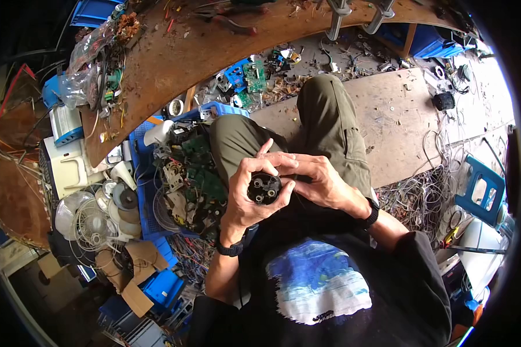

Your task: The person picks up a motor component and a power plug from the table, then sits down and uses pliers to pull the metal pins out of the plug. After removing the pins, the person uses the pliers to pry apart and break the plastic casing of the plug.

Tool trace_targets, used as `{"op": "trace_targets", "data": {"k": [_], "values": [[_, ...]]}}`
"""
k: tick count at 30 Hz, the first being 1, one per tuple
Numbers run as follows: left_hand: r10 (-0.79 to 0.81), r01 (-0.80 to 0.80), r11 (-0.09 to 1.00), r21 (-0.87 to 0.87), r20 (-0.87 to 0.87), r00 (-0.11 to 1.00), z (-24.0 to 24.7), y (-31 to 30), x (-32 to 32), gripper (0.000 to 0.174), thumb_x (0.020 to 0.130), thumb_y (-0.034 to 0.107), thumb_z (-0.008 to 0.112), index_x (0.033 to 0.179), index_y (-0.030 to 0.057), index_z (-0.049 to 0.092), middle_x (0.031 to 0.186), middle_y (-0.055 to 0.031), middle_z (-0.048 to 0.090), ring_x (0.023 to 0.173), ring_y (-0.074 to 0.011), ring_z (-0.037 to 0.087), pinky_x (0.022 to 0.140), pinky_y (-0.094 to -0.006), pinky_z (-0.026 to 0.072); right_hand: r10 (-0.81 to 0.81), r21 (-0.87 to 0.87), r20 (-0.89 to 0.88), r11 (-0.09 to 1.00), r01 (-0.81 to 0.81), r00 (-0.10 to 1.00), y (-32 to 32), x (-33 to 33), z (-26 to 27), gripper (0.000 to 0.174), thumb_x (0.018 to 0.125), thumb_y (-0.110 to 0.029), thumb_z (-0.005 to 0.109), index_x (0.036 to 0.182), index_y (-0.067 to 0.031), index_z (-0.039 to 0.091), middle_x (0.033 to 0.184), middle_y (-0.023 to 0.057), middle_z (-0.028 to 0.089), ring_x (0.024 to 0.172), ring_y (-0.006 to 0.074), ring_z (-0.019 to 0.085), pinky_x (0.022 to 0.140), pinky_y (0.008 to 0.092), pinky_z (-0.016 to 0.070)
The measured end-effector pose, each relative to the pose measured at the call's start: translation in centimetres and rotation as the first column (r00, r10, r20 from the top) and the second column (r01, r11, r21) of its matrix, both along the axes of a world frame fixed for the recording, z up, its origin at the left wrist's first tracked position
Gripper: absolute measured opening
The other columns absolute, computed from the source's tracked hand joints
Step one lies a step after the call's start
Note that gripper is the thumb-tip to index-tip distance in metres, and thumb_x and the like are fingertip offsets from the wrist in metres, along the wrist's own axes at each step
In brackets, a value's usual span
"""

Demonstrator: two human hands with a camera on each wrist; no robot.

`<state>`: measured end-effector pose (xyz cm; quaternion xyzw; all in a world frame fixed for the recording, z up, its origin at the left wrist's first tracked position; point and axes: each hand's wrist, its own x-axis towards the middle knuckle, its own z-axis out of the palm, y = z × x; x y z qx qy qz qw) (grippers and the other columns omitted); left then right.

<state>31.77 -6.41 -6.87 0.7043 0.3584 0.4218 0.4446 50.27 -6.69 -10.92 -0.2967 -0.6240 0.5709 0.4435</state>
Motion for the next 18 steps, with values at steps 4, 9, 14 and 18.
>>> {"op": "trace_targets", "data": {"k": [4,9,14,18], "values": [[0.018,-0.017,0.999,0.027,-0.065,0.998,0.3,0.0,0.1,0.042,0.08,-0.004,0.077,0.107,0.0065,0.047,0.108,-0.0142,0.073,0.107,-0.0278,0.072,0.116,-0.0616,0.0349,0.013,0.051,0.038,0.999,-0.015,0.999,0.0,0.1,-0.2,0.035,0.087,0.006,0.067,0.121,0.0003,0.067,0.108,0.0167,0.071,0.105,0.0316,0.071,0.091,0.041,0.0559],[0.028,-0.025,0.999,0.033,-0.117,0.993,0.4,-0.1,0.2,0.039,0.08,-0.003,0.076,0.105,0.0071,0.048,0.109,-0.0121,0.073,0.108,-0.028,0.071,0.116,-0.0609,0.0356,0.038,-0.051,0.003,0.998,-0.038,0.999,0.1,0.2,0.3,0.043,0.084,0.007,0.068,0.126,0.0004,0.064,0.113,0.017,0.071,0.107,0.0316,0.07,0.094,0.0403,0.0557],[0.023,-0.009,0.996,0.088,-0.162,0.987,0.5,0.1,0.4,0.038,0.08,-0.003,0.076,0.105,0.0082,0.05,0.109,-0.0116,0.073,0.11,-0.031,0.071,0.115,-0.061,0.036,0.006,-0.07,-0.008,0.998,-0.006,1.0,0.2,-0.1,-0.4,0.047,0.081,0.007,0.072,0.127,0.0005,0.063,0.116,0.0161,0.071,0.109,0.03,0.07,0.097,0.0391,0.0552],[0.026,-0.008,0.995,0.097,-0.192,0.981,0.5,0.2,0.6,0.038,0.08,-0.001,0.077,0.105,0.0093,0.05,0.111,-0.0112,0.072,0.113,-0.0313,0.069,0.116,-0.0606,0.0362,-0.032,-0.007,0.014,0.999,0.032,0.999,0.2,-0.1,-0.8,0.046,0.078,0.006,0.074,0.123,-0.0002,0.065,0.11,0.0154,0.072,0.104,0.0296,0.071,0.092,0.0391,0.0563]]}}
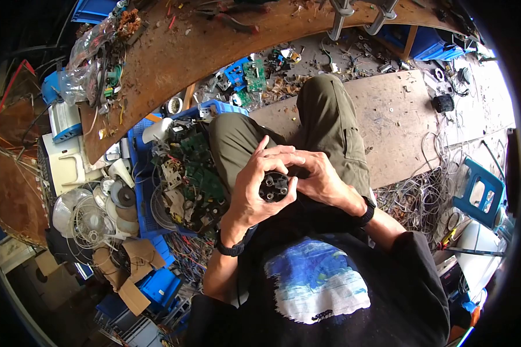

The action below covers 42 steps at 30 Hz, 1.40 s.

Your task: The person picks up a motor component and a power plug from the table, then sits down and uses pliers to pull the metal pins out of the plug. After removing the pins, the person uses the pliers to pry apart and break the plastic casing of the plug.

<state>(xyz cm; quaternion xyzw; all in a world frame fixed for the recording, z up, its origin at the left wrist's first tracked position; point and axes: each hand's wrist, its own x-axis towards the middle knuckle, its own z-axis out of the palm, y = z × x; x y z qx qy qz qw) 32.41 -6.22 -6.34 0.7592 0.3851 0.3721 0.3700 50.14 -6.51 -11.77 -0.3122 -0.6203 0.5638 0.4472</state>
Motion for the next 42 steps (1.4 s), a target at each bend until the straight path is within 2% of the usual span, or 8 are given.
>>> {"op": "trace_targets", "data": {"k": [7,9,15,19,25,28,33,42], "values": [[0.011,0.002,0.998,0.058,-0.218,0.976,1.0,0.2,0.1,0.038,0.079,-0.001,0.075,0.107,0.0076,0.051,0.122,-0.0117,0.07,0.121,-0.0338,0.063,0.116,-0.0566,0.036,-0.002,0.068,0.017,0.998,0.001,1.0,0.2,-0.1,-1.4,0.025,0.079,0.003,0.074,0.103,0.0016,0.068,0.101,0.0176,0.069,0.094,0.0345,0.069,0.081,0.0397,0.0554],[0.023,-0.018,1.0,0.021,-0.287,0.958,1.1,0.1,0.4,0.042,0.075,0.001,0.078,0.108,0.0088,0.054,0.126,-0.006,0.066,0.124,-0.0302,0.06,0.116,-0.0578,0.035,0.026,0.037,0.034,0.999,-0.028,0.999,0.2,0.0,-1.2,0.023,0.081,0.002,0.074,0.104,0.0015,0.068,0.099,0.0167,0.07,0.091,0.0338,0.069,0.079,0.0395,0.0548],[0.038,-0.028,0.999,0.031,-0.385,0.922,1.3,-0.1,0.7,0.042,0.075,0.001,0.077,0.108,0.0088,0.053,0.128,-0.0064,0.066,0.124,-0.0301,0.06,0.114,-0.0563,0.0375,0.021,-0.065,-0.064,0.998,-0.025,0.998,-0.2,-0.6,-2.3,0.021,0.084,0.002,0.072,0.105,0.0011,0.067,0.09,0.0144,0.07,0.084,0.0198,0.069,0.078,0.0335,0.054],[0.059,-0.043,0.998,0.049,-0.412,0.909,1.6,-0.1,1.0,0.039,0.077,0.0,0.077,0.106,0.0083,0.052,0.128,-0.0082,0.067,0.123,-0.0307,0.062,0.113,-0.0545,0.039,0.012,-0.052,-0.08,0.999,-0.016,0.997,-0.3,-0.8,-2.6,0.021,0.085,0.004,0.072,0.105,0.0014,0.068,0.09,0.0141,0.071,0.084,0.0161,0.068,0.077,0.0329,0.0539],[0.099,-0.117,0.991,-0.063,-0.238,0.966,0.4,-0.4,0.5,0.04,0.079,0.004,0.078,0.109,0.0083,0.052,0.125,-0.0089,0.065,0.117,-0.0321,0.063,0.112,-0.0542,0.0402,0.012,-0.155,-0.111,0.987,-0.029,0.994,-0.3,-0.7,-2.7,0.021,0.084,0.005,0.07,0.104,0.0026,0.068,0.094,0.0151,0.072,0.086,0.018,0.07,0.079,0.0337,0.0551],[0.108,-0.132,0.985,-0.108,-0.205,0.973,0.5,-0.6,0.5,0.038,0.082,0.006,0.079,0.108,0.0073,0.052,0.124,-0.0108,0.066,0.114,-0.0319,0.064,0.112,-0.0523,0.041,0.035,-0.05,-0.023,0.998,-0.036,0.999,-0.2,-0.5,-3.0,0.026,0.082,0.005,0.073,0.107,0.0031,0.069,0.097,0.0144,0.073,0.089,0.0254,0.072,0.081,0.0357,0.0562],[0.141,-0.164,0.961,-0.224,-0.117,0.983,0.5,-0.9,0.3,0.042,0.08,0.006,0.082,0.109,0.0059,0.051,0.121,-0.013,0.065,0.112,-0.0316,0.064,0.111,-0.0498,0.0429,0.014,-0.071,-0.075,0.997,-0.02,0.997,-0.2,-0.4,-2.6,0.03,0.081,0.002,0.076,0.11,0.003,0.069,0.097,0.0148,0.073,0.089,0.0244,0.072,0.08,0.0358,0.0569],[0.117,-0.138,0.976,-0.17,-0.129,0.985,-0.1,-0.8,0.5,0.044,0.079,0.004,0.082,0.11,0.0049,0.051,0.117,-0.0137,0.065,0.109,-0.0313,0.065,0.11,-0.0486,0.0444,0.022,-0.102,0.0,0.995,-0.021,1.0,-0.1,-0.1,-2.6,0.031,0.079,0.005,0.074,0.109,0.0031,0.068,0.096,0.0142,0.073,0.088,0.0214,0.072,0.079,0.035,0.0574]]}}
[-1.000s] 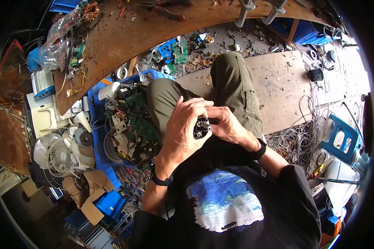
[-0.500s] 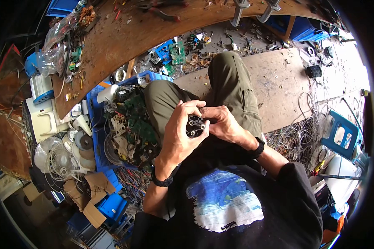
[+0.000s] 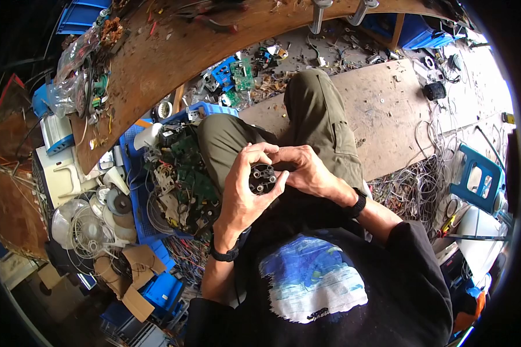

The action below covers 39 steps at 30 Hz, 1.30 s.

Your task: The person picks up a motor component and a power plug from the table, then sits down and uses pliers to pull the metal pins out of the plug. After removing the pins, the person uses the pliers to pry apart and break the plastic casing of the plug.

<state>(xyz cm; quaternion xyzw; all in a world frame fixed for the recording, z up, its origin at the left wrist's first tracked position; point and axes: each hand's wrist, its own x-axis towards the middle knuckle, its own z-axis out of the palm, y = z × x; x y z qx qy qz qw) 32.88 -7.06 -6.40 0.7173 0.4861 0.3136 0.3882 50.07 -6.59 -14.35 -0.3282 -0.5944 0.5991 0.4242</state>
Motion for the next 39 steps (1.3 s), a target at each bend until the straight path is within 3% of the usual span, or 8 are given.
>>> {"op": "trace_targets", "data": {"k": [2,4,7,11,13,26,28,39], "values": [[-0.003,0.003,1.0,0.017,0.003,1.0,0.0,0.1,0.1,0.044,0.079,0.004,0.082,0.111,0.0048,0.051,0.117,-0.0137,0.065,0.108,-0.0312,0.066,0.11,-0.049,0.0444,0.005,0.002,-0.017,1.0,-0.005,1.0,0.1,-0.1,-0.1,0.03,0.079,0.006,0.074,0.108,0.0033,0.068,0.096,0.0149,0.073,0.088,0.0205,0.072,0.08,0.0351,0.0577],[-0.025,0.026,0.998,0.055,-0.014,1.0,0.1,0.2,0.1,0.044,0.078,-0.004,0.082,0.107,0.0042,0.05,0.119,-0.0165,0.064,0.106,-0.0246,0.065,0.092,-0.037,0.0545,-0.005,-0.005,-0.024,1.0,0.005,1.0,0.1,-0.2,-0.2,0.03,0.079,0.006,0.074,0.109,0.0032,0.068,0.096,0.0148,0.073,0.089,0.0202,0.072,0.08,0.0351,0.0577],[-0.005,0.005,1.0,0.019,0.006,1.0,0.1,0.0,0.3,0.045,0.079,0.003,0.082,0.111,0.0046,0.051,0.116,-0.0133,0.065,0.107,-0.0308,0.066,0.109,-0.0492,0.0446,-0.017,-0.015,-0.03,1.0,0.016,0.999,-0.1,-0.3,-0.3,0.034,0.075,0.009,0.071,0.108,0.0029,0.067,0.095,0.0127,0.073,0.093,0.0184,0.072,0.084,0.0349,0.0576],[0.001,-0.001,1.0,0.006,-0.009,1.0,0.3,0.1,0.4,0.043,0.08,0.004,0.082,0.11,0.0051,0.051,0.117,-0.0128,0.065,0.107,-0.0304,0.066,0.11,-0.0498,0.0441,-0.013,-0.013,-0.025,1.0,0.012,1.0,0.0,-0.2,0.1,0.037,0.075,0.011,0.068,0.111,0.0031,0.066,0.099,0.0094,0.073,0.101,0.0132,0.069,0.088,0.0337,0.0566],[-0.029,0.033,0.996,0.084,-0.048,0.998,0.2,0.2,0.5,0.045,0.077,-0.003,0.082,0.108,0.0039,0.05,0.119,-0.0165,0.065,0.107,-0.0257,0.065,0.092,-0.0373,0.0547,-0.038,-0.046,-0.061,0.998,0.035,0.997,-0.1,-0.6,0.3,0.032,0.077,0.008,0.071,0.108,0.0032,0.067,0.097,0.0117,0.073,0.096,0.0157,0.07,0.085,0.034,0.057],[-0.025,0.028,0.993,0.113,-0.033,0.999,-0.1,0.0,0.6,0.045,0.076,-0.003,0.083,0.106,0.0046,0.05,0.119,-0.0169,0.065,0.111,-0.0284,0.064,0.096,-0.0403,0.0528,-0.07,-0.097,-0.112,0.994,0.059,0.991,-0.2,-0.6,-0.1,0.029,0.08,0.005,0.074,0.108,0.0027,0.068,0.098,0.013,0.074,0.095,0.0198,0.072,0.083,0.0353,0.0576],[-0.017,0.017,0.996,0.091,0.001,1.0,-0.3,-0.3,0.5,0.042,0.079,0.002,0.081,0.108,0.0047,0.05,0.117,-0.0127,0.065,0.108,-0.0307,0.065,0.111,-0.0522,0.0435,-0.052,-0.038,-0.083,0.998,0.049,0.995,0.0,-0.2,0.4,0.031,0.078,0.007,0.071,0.109,0.0023,0.068,0.099,0.0123,0.074,0.098,0.0211,0.072,0.086,0.0362,0.0582],[0.03,-0.031,0.995,0.095,0.012,0.999,0.1,-0.1,0.6,0.042,0.078,0.001,0.082,0.106,0.0055,0.052,0.112,-0.0126,0.063,0.106,-0.0294,0.063,0.104,-0.0467,0.0476,-0.016,0.047,-0.022,0.999,0.017,1.0,0.3,0.2,0.6,0.03,0.079,0.006,0.074,0.108,0.0034,0.069,0.097,0.0161,0.072,0.092,0.0299,0.072,0.082,0.0372,0.057]]}}
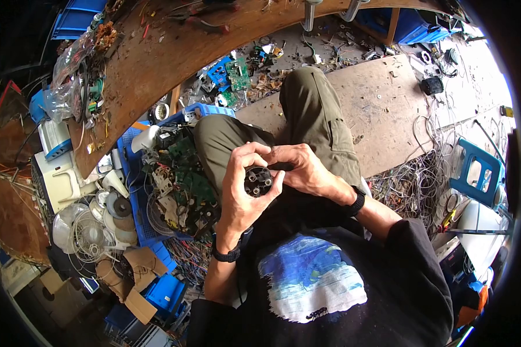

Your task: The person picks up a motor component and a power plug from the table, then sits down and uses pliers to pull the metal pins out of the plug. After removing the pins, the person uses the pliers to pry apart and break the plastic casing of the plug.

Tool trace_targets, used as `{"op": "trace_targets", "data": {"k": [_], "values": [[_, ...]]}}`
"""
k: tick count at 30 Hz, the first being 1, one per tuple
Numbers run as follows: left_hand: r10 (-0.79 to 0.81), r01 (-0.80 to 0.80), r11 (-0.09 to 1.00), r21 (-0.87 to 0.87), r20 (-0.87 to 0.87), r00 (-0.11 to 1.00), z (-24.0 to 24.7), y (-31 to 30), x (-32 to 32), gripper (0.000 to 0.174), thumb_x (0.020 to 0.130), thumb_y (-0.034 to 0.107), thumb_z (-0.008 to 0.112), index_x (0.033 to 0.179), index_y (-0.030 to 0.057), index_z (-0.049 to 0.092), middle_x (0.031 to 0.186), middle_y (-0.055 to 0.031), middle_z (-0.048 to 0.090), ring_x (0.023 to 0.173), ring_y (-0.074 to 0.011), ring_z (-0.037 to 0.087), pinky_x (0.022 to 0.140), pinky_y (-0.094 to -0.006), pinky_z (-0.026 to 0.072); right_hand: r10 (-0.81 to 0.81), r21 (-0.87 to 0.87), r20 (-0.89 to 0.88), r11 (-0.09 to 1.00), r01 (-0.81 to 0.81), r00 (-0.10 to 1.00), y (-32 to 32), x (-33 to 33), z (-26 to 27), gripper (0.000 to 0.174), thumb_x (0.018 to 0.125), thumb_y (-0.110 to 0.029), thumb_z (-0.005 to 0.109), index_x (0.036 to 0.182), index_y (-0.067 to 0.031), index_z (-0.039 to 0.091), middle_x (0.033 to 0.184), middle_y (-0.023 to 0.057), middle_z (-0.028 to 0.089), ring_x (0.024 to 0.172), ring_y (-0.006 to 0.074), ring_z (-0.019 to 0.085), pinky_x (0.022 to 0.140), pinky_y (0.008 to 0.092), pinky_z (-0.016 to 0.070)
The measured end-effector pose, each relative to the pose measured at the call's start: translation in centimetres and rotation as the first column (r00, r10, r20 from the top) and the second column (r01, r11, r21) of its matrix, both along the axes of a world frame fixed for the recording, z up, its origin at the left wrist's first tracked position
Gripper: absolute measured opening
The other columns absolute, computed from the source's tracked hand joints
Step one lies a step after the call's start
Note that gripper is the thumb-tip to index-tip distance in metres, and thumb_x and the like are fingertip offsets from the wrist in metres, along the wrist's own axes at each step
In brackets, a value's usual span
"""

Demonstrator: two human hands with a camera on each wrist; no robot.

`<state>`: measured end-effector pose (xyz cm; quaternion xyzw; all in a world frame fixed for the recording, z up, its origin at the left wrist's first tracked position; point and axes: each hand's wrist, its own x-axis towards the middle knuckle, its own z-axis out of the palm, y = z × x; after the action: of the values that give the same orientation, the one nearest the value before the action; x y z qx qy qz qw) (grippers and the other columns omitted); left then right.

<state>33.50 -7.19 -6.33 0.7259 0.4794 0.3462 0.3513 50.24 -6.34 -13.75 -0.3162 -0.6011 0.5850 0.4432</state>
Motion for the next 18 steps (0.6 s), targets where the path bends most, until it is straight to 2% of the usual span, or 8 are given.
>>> {"op": "trace_targets", "data": {"k": [4,14,18], "values": [[0.006,-0.004,0.998,0.058,-0.031,0.999,-0.24,0.14,-0.09,0.043,0.075,0.002,0.084,0.105,0.0058,0.053,0.107,-0.0115,0.06,0.103,-0.0286,0.059,0.092,-0.0417,0.0502,-0.004,0.034,-0.005,0.999,0.004,1.0,0.04,0.12,0.17,0.026,0.08,0.006,0.073,0.106,0.0046,0.069,0.095,0.0163,0.071,0.09,0.0302,0.072,0.08,0.0368,0.0565],[-0.004,0.008,0.997,0.077,-0.048,0.999,-0.19,0.23,-0.32,0.043,0.075,0.001,0.084,0.105,0.0059,0.054,0.107,-0.0117,0.059,0.103,-0.0287,0.058,0.091,-0.0414,0.0494,0.004,0.069,-0.014,0.998,-0.003,1.0,0.16,0.05,0.39,0.024,0.082,0.006,0.072,0.106,0.0058,0.069,0.097,0.0181,0.071,0.093,0.0342,0.072,0.081,0.0376,0.0564],[0.031,-0.024,0.994,0.11,-0.058,0.998,-0.59,0.14,-0.53,0.047,0.074,0.005,0.088,0.107,0.0058,0.054,0.109,-0.0112,0.057,0.105,-0.0289,0.057,0.099,-0.0445,0.0498,0.003,0.067,-0.021,0.998,-0.002,1.0,-0.04,-0.16,-0.2,0.025,0.082,0.004,0.073,0.107,0.0057,0.069,0.098,0.0183,0.071,0.094,0.0349,0.071,0.081,0.0382,0.0565]]}}
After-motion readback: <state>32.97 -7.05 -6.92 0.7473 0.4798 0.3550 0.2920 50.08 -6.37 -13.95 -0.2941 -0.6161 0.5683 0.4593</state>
